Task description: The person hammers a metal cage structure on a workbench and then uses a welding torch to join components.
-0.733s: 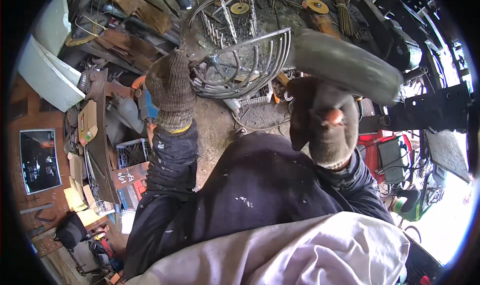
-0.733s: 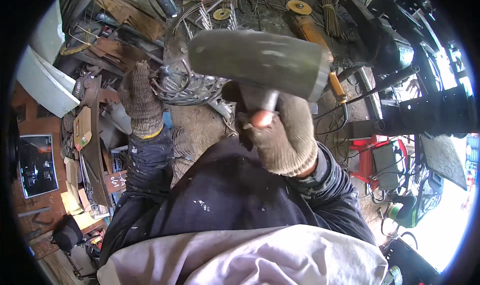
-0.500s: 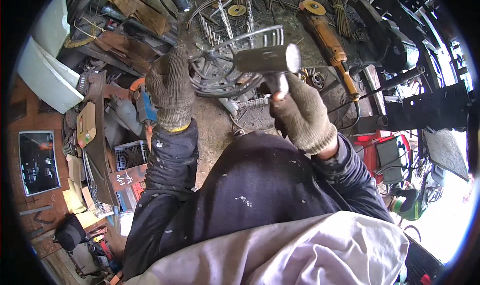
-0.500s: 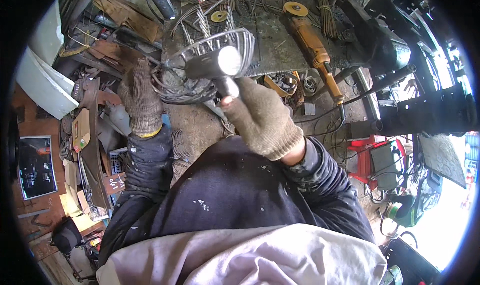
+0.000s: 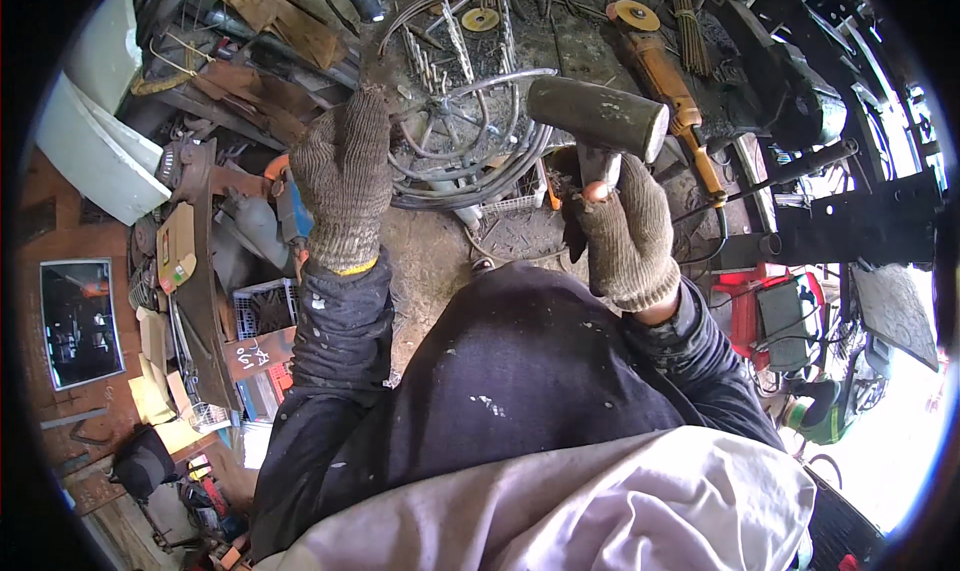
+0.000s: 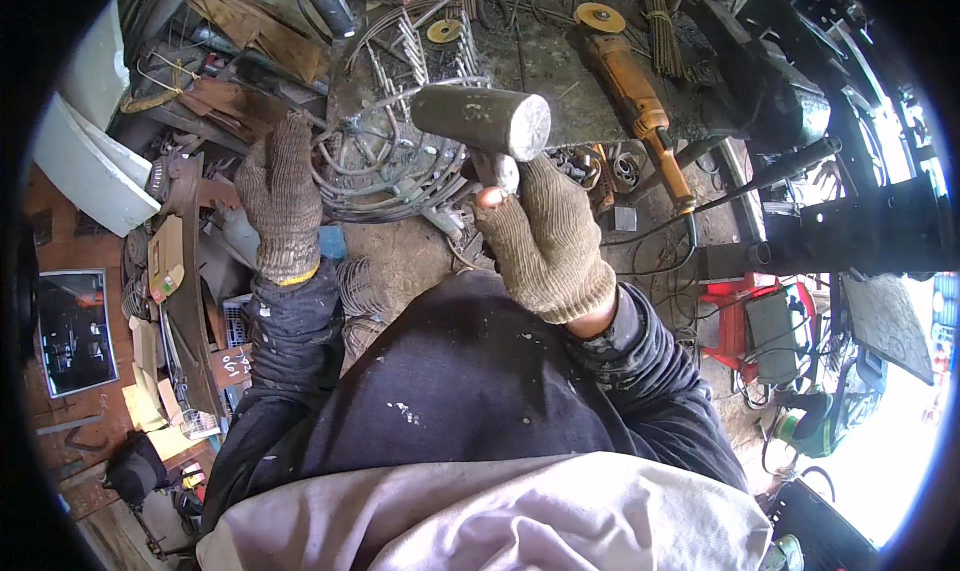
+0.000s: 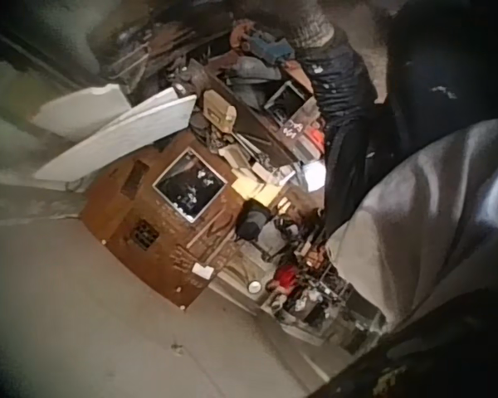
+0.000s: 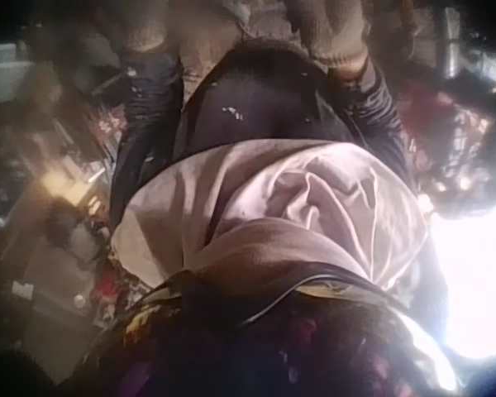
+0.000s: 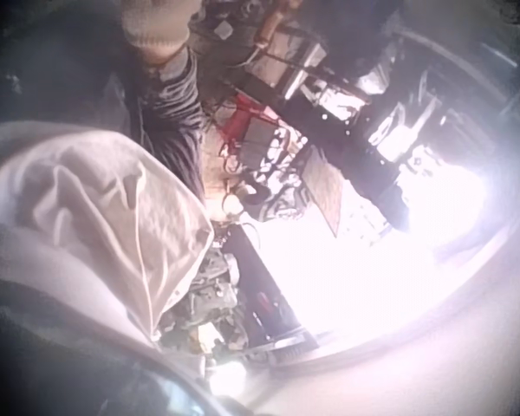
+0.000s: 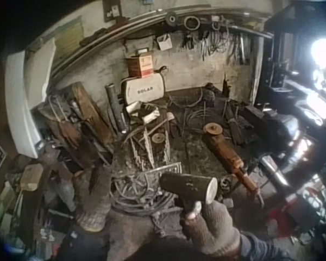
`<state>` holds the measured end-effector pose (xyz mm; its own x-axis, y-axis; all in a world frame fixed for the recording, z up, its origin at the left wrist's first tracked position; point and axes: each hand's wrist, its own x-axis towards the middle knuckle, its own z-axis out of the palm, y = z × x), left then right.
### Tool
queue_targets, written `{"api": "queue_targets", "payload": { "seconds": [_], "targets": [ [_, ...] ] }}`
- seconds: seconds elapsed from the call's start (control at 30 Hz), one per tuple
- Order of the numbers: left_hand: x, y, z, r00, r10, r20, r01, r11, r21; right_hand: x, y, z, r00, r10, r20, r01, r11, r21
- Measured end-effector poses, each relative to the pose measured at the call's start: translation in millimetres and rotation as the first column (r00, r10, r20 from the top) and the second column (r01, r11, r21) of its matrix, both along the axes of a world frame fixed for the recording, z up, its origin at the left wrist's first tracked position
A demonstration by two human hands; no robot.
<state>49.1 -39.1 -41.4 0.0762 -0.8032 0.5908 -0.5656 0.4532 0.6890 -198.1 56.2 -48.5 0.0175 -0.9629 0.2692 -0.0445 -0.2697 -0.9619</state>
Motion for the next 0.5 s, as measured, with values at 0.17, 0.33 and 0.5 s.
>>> {"api": "queue_targets", "payload": {
  "seconds": [0.17,0.33,0.5],
  "targets": [
    [4.6,-1.7,0.0,0.998,0.022,0.052,-0.021,1.0,-0.013,-2.8,0.4,5.2,0.995,-0.001,-0.096,0.0,1.0,-0.007],
    [0.7,2.6,2.2,0.999,-0.01,0.033,0.01,1.0,0.01,-2.8,3.3,6.7,0.996,-0.009,-0.091,0.007,1.0,-0.027],
    [1.8,4.8,-0.2,0.999,-0.043,-0.013,0.044,0.999,0.02,-7.6,9.9,3.2,0.991,-0.11,-0.08,0.099,0.987,-0.127]
  ]
}}
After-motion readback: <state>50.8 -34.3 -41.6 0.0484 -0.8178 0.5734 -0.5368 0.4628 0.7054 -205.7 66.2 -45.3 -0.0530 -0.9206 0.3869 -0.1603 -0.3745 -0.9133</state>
